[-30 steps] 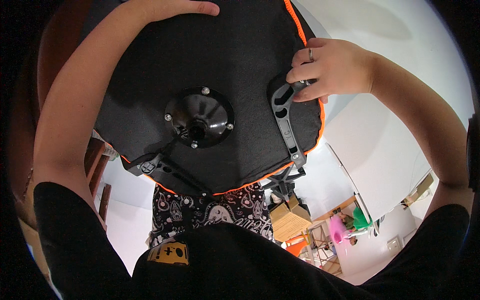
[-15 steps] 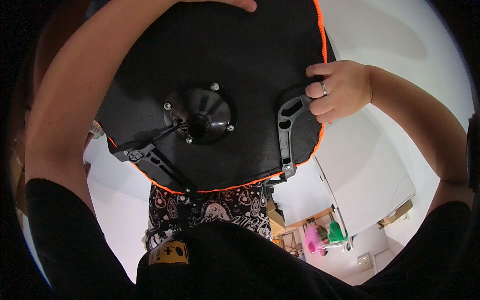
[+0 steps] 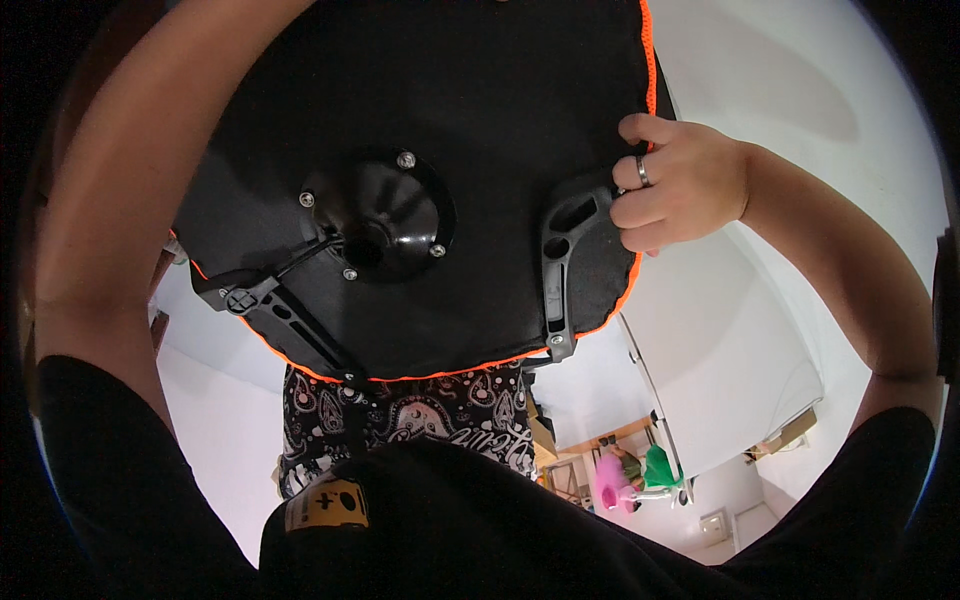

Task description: The person assembles a black bag with orange trim by inserting and tightening multiple metal fasteners into the fabric. They use a small metal tool to secure each fastener, working systematically around the bag's perimeter.

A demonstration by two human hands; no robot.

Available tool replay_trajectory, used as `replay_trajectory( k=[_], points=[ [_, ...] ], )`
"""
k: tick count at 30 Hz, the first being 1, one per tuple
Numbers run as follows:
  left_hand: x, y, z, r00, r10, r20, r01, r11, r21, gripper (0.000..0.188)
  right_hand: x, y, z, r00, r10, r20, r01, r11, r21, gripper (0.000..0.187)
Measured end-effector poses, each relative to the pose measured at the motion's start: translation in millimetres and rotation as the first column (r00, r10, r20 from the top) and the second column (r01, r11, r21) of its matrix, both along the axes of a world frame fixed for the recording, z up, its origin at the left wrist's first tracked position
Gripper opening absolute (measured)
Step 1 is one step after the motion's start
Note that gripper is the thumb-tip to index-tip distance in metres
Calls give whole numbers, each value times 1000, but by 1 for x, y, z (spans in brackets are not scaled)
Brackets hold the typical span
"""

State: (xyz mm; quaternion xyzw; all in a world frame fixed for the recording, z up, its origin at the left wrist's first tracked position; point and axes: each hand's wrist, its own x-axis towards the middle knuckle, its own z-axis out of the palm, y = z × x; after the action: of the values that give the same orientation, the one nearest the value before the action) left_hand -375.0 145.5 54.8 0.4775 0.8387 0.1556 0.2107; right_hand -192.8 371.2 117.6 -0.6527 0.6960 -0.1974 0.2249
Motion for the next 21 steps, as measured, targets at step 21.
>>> replay_trajectory(
  k=[21],
  points=[
    [13,4,-9,996,60,-65,-64,996,-68,110,75,-6,-6,776,-603,-184,615,789,7,24]
  ],
)
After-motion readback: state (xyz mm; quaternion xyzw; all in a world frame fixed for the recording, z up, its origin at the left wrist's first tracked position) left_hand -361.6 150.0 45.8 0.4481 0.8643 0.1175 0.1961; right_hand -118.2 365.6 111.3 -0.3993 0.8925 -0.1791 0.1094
